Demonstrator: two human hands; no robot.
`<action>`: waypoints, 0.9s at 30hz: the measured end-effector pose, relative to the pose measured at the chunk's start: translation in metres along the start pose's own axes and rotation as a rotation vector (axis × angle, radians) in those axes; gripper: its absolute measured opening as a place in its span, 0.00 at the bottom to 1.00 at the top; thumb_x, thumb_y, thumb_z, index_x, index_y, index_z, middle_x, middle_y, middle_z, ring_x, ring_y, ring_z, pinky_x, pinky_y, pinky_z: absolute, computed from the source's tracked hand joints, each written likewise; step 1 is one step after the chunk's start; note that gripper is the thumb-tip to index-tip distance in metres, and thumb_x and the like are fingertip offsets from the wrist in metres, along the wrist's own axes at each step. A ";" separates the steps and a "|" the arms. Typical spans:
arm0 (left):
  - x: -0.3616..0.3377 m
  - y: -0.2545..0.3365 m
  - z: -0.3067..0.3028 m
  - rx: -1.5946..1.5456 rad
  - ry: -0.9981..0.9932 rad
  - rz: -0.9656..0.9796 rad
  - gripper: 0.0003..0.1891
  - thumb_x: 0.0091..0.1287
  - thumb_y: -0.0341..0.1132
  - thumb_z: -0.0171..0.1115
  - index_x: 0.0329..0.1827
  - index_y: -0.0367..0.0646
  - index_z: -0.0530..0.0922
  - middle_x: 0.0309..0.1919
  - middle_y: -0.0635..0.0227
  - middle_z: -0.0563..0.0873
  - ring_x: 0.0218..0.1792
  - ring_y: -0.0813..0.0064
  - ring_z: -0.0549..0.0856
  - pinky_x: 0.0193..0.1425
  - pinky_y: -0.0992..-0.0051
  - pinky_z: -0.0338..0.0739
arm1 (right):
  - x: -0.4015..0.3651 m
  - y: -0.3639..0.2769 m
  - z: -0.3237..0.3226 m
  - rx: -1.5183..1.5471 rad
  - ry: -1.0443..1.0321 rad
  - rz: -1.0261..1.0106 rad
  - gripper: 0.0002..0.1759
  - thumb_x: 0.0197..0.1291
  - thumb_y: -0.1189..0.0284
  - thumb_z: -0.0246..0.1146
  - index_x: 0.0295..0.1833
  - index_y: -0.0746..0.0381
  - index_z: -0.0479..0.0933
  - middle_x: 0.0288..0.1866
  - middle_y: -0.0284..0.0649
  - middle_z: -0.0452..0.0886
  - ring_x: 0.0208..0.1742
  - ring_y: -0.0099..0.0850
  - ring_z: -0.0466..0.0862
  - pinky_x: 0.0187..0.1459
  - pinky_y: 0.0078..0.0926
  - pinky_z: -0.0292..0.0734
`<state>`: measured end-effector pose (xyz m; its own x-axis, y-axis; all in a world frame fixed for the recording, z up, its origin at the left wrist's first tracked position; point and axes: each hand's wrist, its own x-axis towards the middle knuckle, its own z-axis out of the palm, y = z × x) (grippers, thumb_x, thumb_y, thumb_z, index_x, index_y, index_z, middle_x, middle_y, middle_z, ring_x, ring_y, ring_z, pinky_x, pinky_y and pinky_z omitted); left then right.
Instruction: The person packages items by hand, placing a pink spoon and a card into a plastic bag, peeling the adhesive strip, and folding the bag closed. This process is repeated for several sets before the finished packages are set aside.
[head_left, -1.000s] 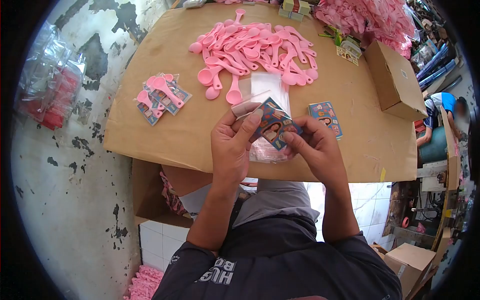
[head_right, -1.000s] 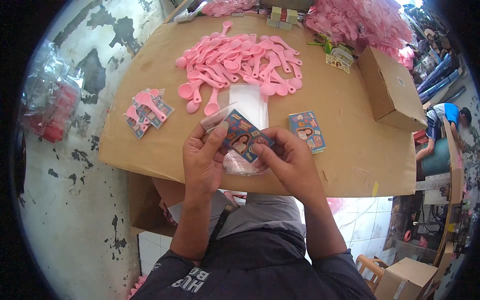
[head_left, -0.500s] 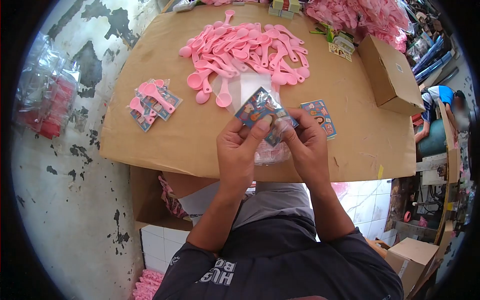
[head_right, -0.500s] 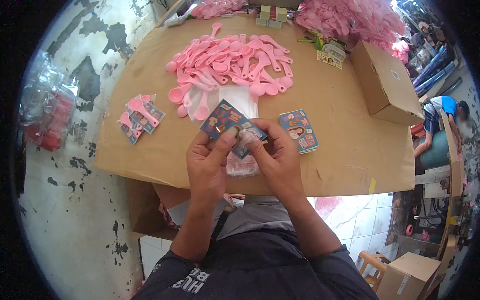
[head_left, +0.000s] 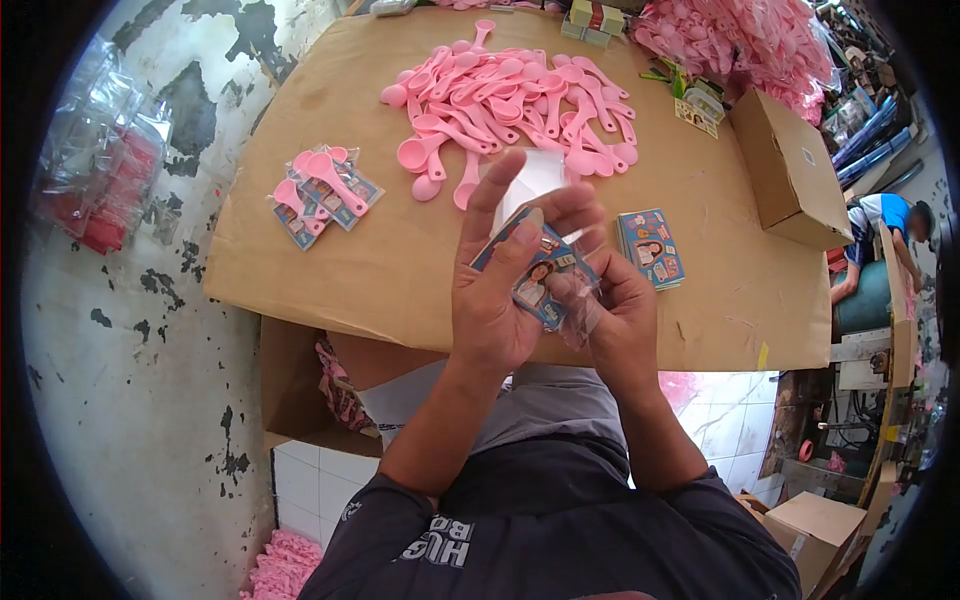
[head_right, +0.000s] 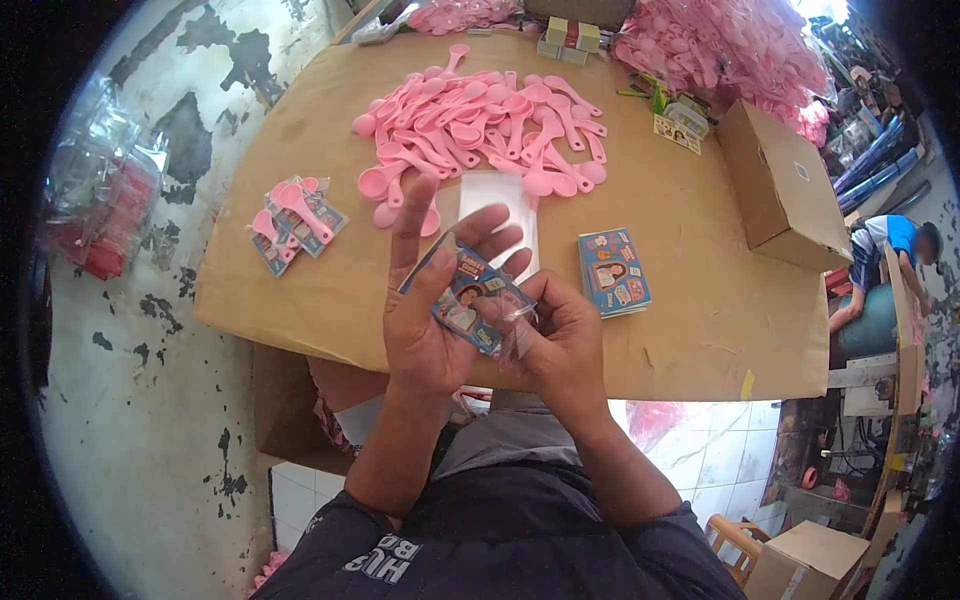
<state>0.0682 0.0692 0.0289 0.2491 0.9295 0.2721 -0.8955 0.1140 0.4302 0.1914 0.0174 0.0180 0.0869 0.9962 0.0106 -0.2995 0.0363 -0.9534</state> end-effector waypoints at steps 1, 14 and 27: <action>0.000 0.000 -0.002 -0.001 0.001 0.001 0.31 0.80 0.29 0.54 0.84 0.47 0.57 0.62 0.43 0.82 0.63 0.59 0.85 0.68 0.58 0.83 | 0.001 0.000 0.004 -0.021 0.031 -0.055 0.10 0.68 0.73 0.73 0.40 0.62 0.77 0.35 0.30 0.85 0.34 0.13 0.81 0.33 0.14 0.74; 0.002 0.009 -0.008 -0.054 -0.056 0.041 0.28 0.80 0.32 0.59 0.80 0.42 0.61 0.51 0.55 0.86 0.50 0.69 0.89 0.56 0.67 0.86 | 0.008 -0.010 0.016 -0.120 -0.015 -0.030 0.14 0.67 0.75 0.73 0.50 0.63 0.75 0.44 0.33 0.82 0.46 0.17 0.81 0.47 0.19 0.77; -0.005 0.000 -0.002 0.014 -0.038 -0.111 0.24 0.82 0.33 0.57 0.77 0.38 0.64 0.47 0.60 0.86 0.49 0.72 0.88 0.56 0.70 0.84 | 0.011 0.006 0.011 -0.196 0.092 -0.216 0.22 0.63 0.75 0.75 0.56 0.61 0.72 0.49 0.32 0.77 0.44 0.17 0.78 0.42 0.17 0.75</action>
<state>0.0659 0.0652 0.0262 0.3603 0.8974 0.2546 -0.8564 0.2100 0.4717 0.1801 0.0292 0.0159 0.2167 0.9554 0.2004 -0.0762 0.2212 -0.9722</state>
